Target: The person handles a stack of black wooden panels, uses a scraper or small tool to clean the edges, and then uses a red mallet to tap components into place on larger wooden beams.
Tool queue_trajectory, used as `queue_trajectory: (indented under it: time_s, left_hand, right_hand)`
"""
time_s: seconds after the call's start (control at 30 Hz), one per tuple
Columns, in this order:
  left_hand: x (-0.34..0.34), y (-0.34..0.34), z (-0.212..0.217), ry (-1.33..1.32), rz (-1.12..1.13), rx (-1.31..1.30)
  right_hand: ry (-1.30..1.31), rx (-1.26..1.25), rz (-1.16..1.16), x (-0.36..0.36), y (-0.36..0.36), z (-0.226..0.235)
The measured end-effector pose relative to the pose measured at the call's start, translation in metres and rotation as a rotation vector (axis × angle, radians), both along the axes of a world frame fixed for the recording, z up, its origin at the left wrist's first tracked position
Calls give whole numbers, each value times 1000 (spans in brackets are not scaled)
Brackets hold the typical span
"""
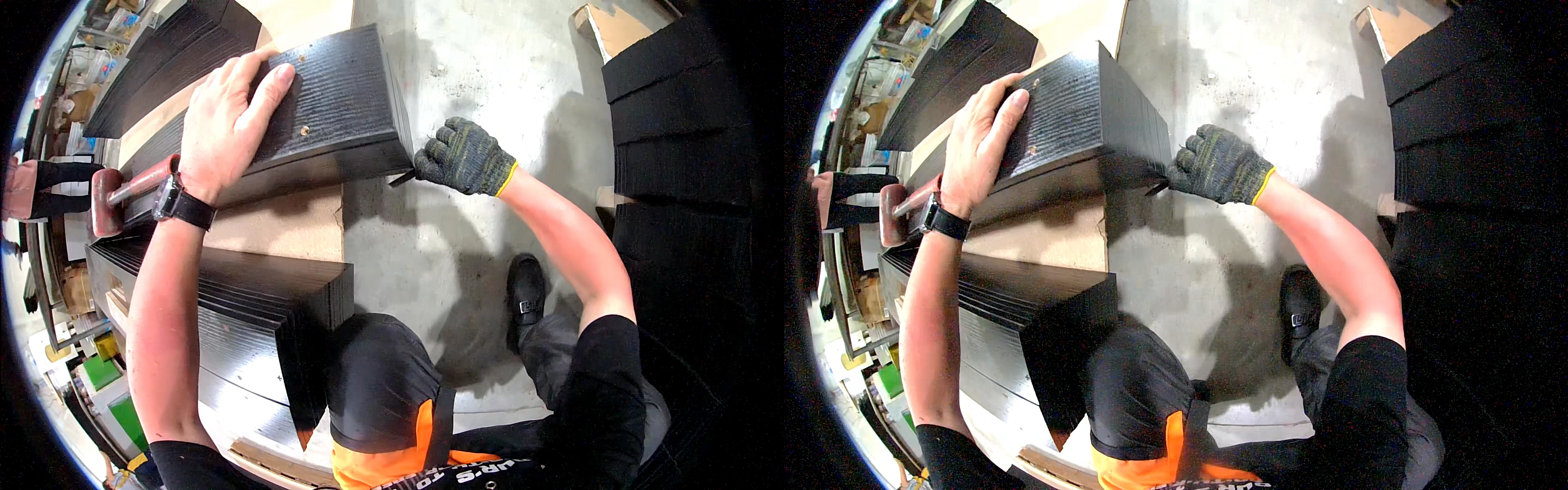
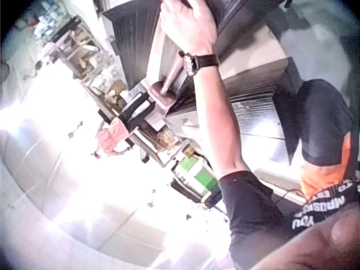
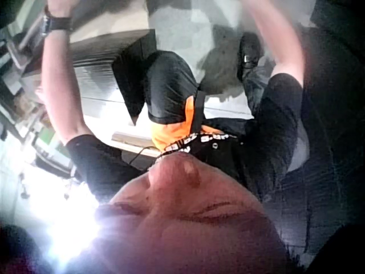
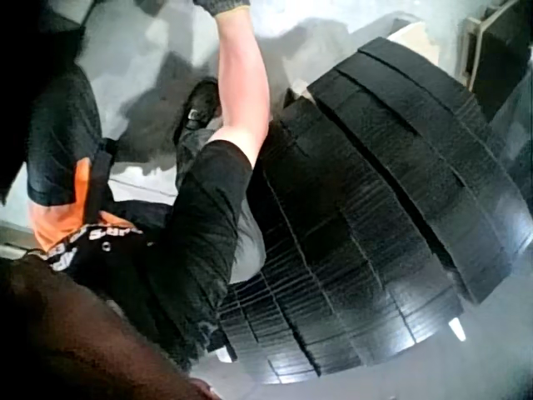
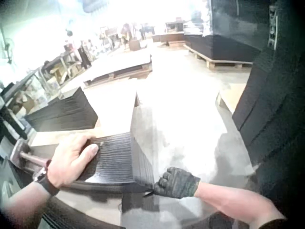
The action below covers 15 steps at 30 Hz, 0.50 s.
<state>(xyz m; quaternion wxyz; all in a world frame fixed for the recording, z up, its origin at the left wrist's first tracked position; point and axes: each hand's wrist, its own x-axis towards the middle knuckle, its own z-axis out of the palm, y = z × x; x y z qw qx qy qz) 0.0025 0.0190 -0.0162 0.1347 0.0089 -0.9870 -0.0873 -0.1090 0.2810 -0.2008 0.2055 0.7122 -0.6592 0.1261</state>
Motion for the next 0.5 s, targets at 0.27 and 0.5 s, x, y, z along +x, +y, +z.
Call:
queue_trajectory:
  time_s: [0.27,0.5]
  left_hand:
    - [4,-6,3,18,-13,-47]
    - [0,4,3,3,3,-1]
  right_hand:
    - [744,-271,-334,-13,18,93]
    - [16,-77,-46,17,19,20]
